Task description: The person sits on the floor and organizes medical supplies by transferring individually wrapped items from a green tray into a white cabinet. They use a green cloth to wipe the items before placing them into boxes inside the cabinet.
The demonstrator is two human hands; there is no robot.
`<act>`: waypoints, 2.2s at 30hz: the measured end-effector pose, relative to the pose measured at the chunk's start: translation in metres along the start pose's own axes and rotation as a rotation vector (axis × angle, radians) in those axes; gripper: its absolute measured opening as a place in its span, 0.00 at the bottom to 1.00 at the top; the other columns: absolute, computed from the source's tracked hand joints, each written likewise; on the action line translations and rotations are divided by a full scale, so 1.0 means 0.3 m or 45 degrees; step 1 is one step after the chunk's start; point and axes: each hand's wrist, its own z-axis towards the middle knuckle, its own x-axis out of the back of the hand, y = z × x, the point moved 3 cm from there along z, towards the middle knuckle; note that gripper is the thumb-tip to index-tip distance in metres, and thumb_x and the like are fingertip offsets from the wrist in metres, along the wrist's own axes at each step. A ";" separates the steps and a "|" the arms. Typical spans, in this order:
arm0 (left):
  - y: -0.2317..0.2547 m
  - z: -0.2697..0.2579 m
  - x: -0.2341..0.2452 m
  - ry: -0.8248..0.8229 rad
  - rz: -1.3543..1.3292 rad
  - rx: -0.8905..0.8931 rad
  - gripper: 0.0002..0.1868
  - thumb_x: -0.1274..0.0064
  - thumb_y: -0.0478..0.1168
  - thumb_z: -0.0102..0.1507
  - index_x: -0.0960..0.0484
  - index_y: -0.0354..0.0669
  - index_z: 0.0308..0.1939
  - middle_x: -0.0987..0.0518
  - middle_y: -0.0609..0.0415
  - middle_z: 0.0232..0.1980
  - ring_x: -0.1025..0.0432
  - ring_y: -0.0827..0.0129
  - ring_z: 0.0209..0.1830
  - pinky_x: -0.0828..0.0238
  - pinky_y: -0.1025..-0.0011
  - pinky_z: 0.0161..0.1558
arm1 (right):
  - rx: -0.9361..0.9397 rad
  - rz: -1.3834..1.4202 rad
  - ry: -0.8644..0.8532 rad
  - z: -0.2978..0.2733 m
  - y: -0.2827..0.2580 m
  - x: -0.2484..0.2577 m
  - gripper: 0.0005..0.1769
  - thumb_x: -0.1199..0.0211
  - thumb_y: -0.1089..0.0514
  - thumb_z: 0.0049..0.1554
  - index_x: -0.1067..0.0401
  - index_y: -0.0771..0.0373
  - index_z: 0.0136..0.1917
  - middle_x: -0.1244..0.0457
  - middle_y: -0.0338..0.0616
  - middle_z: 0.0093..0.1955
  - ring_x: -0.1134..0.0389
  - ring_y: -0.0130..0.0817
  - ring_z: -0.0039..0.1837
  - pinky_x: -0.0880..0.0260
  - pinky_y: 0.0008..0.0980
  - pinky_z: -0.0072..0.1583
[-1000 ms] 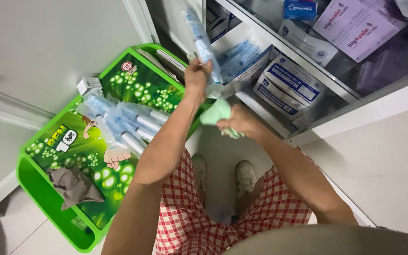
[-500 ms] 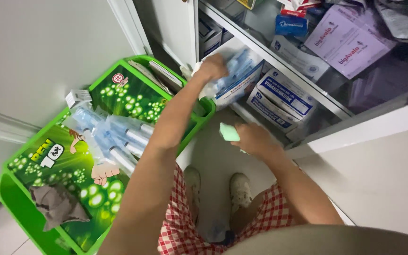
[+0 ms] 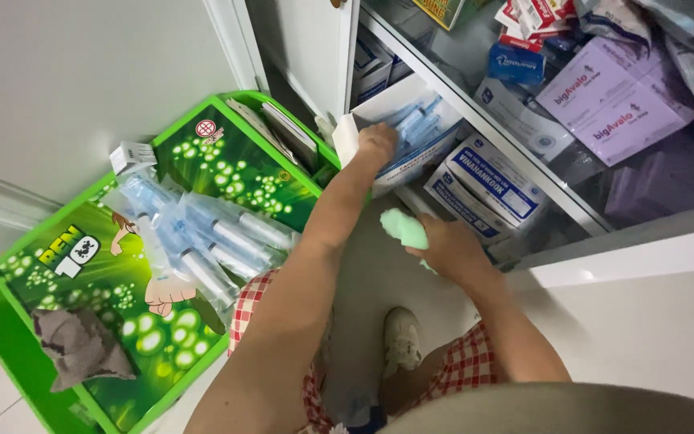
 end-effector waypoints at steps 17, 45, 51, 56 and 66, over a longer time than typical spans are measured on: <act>0.084 0.101 -0.086 0.092 0.133 -0.133 0.31 0.59 0.38 0.67 0.41 0.43 0.76 0.48 0.47 0.81 0.48 0.48 0.78 0.49 0.42 0.73 | -0.003 -0.043 -0.062 -0.011 -0.023 0.036 0.26 0.29 0.45 0.52 0.30 0.62 0.57 0.30 0.55 0.45 0.27 0.53 0.48 0.28 0.50 0.50; -0.754 -1.193 0.467 -0.532 0.290 -0.191 0.52 0.29 0.35 0.46 0.34 0.60 0.74 0.27 0.51 0.69 0.32 0.52 0.67 0.33 0.50 0.61 | 0.264 0.048 0.189 0.056 0.036 -0.032 0.35 0.28 0.41 0.50 0.31 0.58 0.65 0.30 0.57 0.51 0.28 0.59 0.53 0.29 0.53 0.53; -0.922 -1.200 0.333 0.053 0.219 -0.433 0.32 0.41 0.36 0.56 0.24 0.59 0.66 0.21 0.50 0.61 0.28 0.54 0.63 0.41 0.46 0.66 | 0.152 0.309 0.139 0.085 -0.004 -0.023 0.44 0.28 0.42 0.49 0.37 0.57 0.74 0.31 0.54 0.55 0.28 0.51 0.56 0.30 0.50 0.56; -0.955 -1.228 0.437 0.191 0.210 -0.383 0.19 0.49 0.35 0.62 0.15 0.57 0.55 0.16 0.55 0.57 0.23 0.56 0.59 0.28 0.56 0.60 | 0.187 0.396 0.160 0.138 0.050 -0.059 0.40 0.29 0.42 0.51 0.35 0.61 0.71 0.31 0.52 0.56 0.28 0.47 0.56 0.30 0.47 0.56; -0.879 -1.205 0.348 0.143 0.254 -0.353 0.23 0.42 0.45 0.62 0.19 0.55 0.62 0.24 0.54 0.66 0.33 0.56 0.70 0.41 0.47 0.69 | 0.248 0.522 0.155 0.100 0.030 -0.032 0.31 0.31 0.44 0.53 0.29 0.63 0.64 0.31 0.48 0.51 0.30 0.41 0.53 0.32 0.43 0.54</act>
